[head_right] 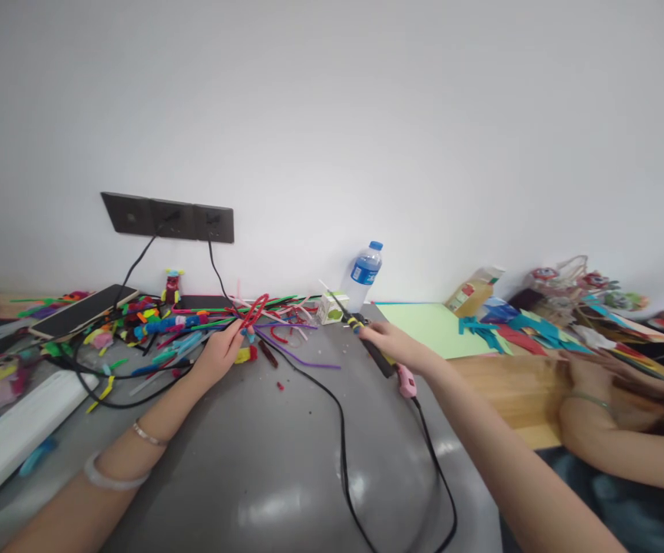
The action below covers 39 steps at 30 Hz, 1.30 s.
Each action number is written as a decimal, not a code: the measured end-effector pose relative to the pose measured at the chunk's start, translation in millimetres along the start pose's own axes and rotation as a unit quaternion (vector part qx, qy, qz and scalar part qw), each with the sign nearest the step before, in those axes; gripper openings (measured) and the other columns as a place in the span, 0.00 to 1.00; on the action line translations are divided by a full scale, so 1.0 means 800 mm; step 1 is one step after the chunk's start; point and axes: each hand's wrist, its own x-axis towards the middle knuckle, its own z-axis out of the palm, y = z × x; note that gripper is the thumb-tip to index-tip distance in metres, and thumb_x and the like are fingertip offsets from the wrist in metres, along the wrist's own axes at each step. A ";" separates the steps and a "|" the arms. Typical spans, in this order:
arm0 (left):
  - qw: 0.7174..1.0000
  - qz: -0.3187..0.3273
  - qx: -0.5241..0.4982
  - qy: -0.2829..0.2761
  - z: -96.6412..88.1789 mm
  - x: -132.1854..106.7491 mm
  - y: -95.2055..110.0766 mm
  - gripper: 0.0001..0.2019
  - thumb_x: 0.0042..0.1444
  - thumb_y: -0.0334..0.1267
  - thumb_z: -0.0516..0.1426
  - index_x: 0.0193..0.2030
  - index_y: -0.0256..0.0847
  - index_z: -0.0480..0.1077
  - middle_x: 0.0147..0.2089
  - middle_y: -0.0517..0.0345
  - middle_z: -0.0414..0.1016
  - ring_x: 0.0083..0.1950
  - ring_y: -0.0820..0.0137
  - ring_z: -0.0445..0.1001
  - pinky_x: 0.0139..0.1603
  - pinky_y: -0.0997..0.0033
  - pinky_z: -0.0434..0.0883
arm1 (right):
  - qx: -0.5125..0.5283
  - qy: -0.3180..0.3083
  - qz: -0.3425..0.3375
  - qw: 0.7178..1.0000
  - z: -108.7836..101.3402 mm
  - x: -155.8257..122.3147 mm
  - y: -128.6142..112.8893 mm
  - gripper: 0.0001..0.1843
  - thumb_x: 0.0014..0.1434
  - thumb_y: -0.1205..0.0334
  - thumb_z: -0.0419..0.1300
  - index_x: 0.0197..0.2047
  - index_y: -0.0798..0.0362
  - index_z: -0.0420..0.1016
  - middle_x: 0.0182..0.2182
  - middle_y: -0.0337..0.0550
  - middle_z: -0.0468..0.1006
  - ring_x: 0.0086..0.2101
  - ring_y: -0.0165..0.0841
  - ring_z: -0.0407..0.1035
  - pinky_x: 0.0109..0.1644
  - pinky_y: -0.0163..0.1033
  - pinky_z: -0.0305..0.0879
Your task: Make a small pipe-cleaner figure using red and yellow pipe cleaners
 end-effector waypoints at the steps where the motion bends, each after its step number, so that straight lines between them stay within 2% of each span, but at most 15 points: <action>1: 1.000 -0.001 0.003 0.004 0.001 0.001 -0.002 0.17 0.66 0.38 0.42 0.50 0.35 0.69 0.22 0.62 0.67 0.22 0.69 0.66 0.27 0.73 0.58 | 0.110 0.005 0.015 0.994 0.003 -0.001 -0.002 0.28 0.61 0.42 0.40 0.39 0.53 0.72 0.35 0.53 0.78 0.34 0.43 0.74 0.37 0.46 0.69; 3: 1.000 -0.001 0.016 0.017 0.003 0.002 -0.008 0.18 0.66 0.38 0.43 0.54 0.34 0.68 0.25 0.58 0.72 0.24 0.68 0.69 0.28 0.73 0.60 | 0.259 -0.027 -0.003 0.965 0.013 -0.001 -0.012 0.36 0.62 0.43 0.29 0.45 0.55 0.72 0.39 0.57 0.78 0.36 0.45 0.75 0.39 0.49 0.71; 6: 0.998 -0.012 0.046 0.039 0.002 0.005 -0.018 0.20 0.65 0.38 0.44 0.57 0.33 0.66 0.30 0.53 0.76 0.27 0.66 0.72 0.30 0.71 0.63 | 0.348 -0.061 -0.075 0.933 0.033 0.007 -0.041 0.41 0.60 0.39 0.26 0.51 0.56 0.69 0.48 0.60 0.76 0.43 0.46 0.74 0.43 0.51 0.71; 8: 0.997 -0.020 0.056 0.045 -0.001 0.007 -0.022 0.19 0.65 0.37 0.44 0.56 0.34 0.68 0.30 0.52 0.77 0.27 0.66 0.73 0.30 0.71 0.63 | 0.377 -0.092 -0.118 0.914 0.047 0.017 -0.063 0.41 0.59 0.36 0.28 0.52 0.56 0.68 0.49 0.61 0.75 0.44 0.46 0.74 0.45 0.51 0.70; 10: 0.998 -0.021 0.045 0.042 -0.006 0.009 -0.026 0.18 0.65 0.37 0.44 0.54 0.35 0.69 0.31 0.52 0.78 0.28 0.66 0.73 0.31 0.71 0.64 | 0.427 -0.137 -0.144 0.882 0.060 0.029 -0.080 0.39 0.58 0.36 0.32 0.51 0.55 0.67 0.46 0.60 0.76 0.43 0.46 0.74 0.46 0.52 0.69; 14: 0.997 -0.029 0.051 0.055 -0.010 0.013 -0.030 0.18 0.65 0.37 0.44 0.54 0.36 0.70 0.35 0.49 0.80 0.31 0.65 0.76 0.34 0.71 0.66 | 0.483 -0.284 -0.164 0.812 0.086 0.051 -0.092 0.30 0.53 0.38 0.45 0.43 0.55 0.70 0.38 0.56 0.78 0.39 0.45 0.73 0.44 0.53 0.70; 16: 0.995 -0.030 0.072 0.060 -0.009 0.014 -0.031 0.18 0.65 0.37 0.46 0.55 0.37 0.70 0.35 0.49 0.80 0.33 0.63 0.77 0.35 0.70 0.67 | 0.487 -0.319 -0.173 0.795 0.098 0.055 -0.089 0.25 0.50 0.42 0.51 0.41 0.54 0.70 0.34 0.53 0.77 0.37 0.43 0.73 0.43 0.52 0.70; 18: 0.994 -0.035 0.087 0.055 -0.006 0.014 -0.031 0.18 0.64 0.37 0.46 0.56 0.38 0.70 0.35 0.50 0.81 0.33 0.62 0.78 0.34 0.70 0.67 | 0.492 -0.320 -0.180 0.790 0.108 0.054 -0.085 0.21 0.49 0.44 0.55 0.38 0.53 0.69 0.31 0.49 0.76 0.32 0.41 0.73 0.40 0.51 0.70; 20: 0.992 -0.048 0.102 0.050 -0.004 0.014 -0.031 0.18 0.65 0.36 0.46 0.56 0.38 0.70 0.35 0.48 0.81 0.33 0.61 0.79 0.34 0.70 0.68 | 0.490 -0.373 -0.159 0.772 0.115 0.051 -0.082 0.21 0.48 0.44 0.56 0.37 0.52 0.68 0.30 0.49 0.76 0.30 0.42 0.73 0.38 0.52 0.70; 22: 0.991 -0.055 0.111 0.044 -0.004 0.014 -0.030 0.18 0.65 0.36 0.46 0.56 0.37 0.69 0.37 0.47 0.81 0.34 0.60 0.79 0.34 0.69 0.68 | 0.492 -0.440 -0.122 0.742 0.119 0.047 -0.079 0.23 0.45 0.43 0.57 0.37 0.52 0.68 0.30 0.48 0.75 0.30 0.42 0.72 0.40 0.54 0.70; 24: 0.991 -0.053 0.116 0.032 -0.005 0.014 -0.029 0.18 0.65 0.36 0.45 0.57 0.36 0.69 0.38 0.45 0.81 0.36 0.59 0.80 0.35 0.68 0.69 | 0.496 -0.477 -0.102 0.718 0.120 0.047 -0.077 0.24 0.44 0.42 0.57 0.39 0.51 0.67 0.31 0.47 0.75 0.32 0.41 0.72 0.44 0.54 0.69; 27: 0.990 -0.050 0.131 0.023 -0.007 0.013 -0.029 0.19 0.65 0.36 0.45 0.57 0.36 0.69 0.38 0.45 0.81 0.38 0.58 0.80 0.36 0.67 0.70 | 0.514 -0.500 -0.102 0.689 0.120 0.049 -0.074 0.25 0.46 0.42 0.57 0.41 0.51 0.65 0.33 0.46 0.74 0.33 0.39 0.71 0.47 0.52 0.67; 33: 0.984 -0.044 0.173 0.027 -0.007 0.012 -0.035 0.19 0.65 0.36 0.45 0.58 0.36 0.68 0.38 0.47 0.82 0.37 0.60 0.81 0.36 0.68 0.72 | 0.568 -0.549 -0.098 0.605 0.124 0.051 -0.070 0.25 0.49 0.47 0.58 0.46 0.54 0.63 0.36 0.46 0.74 0.37 0.39 0.72 0.48 0.49 0.67; 35: 0.983 -0.036 0.177 0.026 -0.005 0.011 -0.037 0.20 0.66 0.36 0.45 0.58 0.35 0.69 0.38 0.45 0.82 0.37 0.59 0.81 0.37 0.67 0.72 | 0.575 -0.553 -0.097 0.595 0.126 0.049 -0.069 0.26 0.50 0.47 0.58 0.47 0.55 0.63 0.37 0.47 0.74 0.38 0.40 0.73 0.49 0.49 0.67; 39: 0.985 -0.007 0.170 0.036 0.000 0.009 -0.038 0.19 0.65 0.35 0.46 0.57 0.36 0.70 0.42 0.44 0.82 0.40 0.59 0.81 0.40 0.66 0.74 | 0.591 -0.540 -0.092 0.592 0.130 0.049 -0.071 0.24 0.52 0.48 0.58 0.46 0.54 0.63 0.37 0.47 0.74 0.37 0.40 0.73 0.50 0.49 0.67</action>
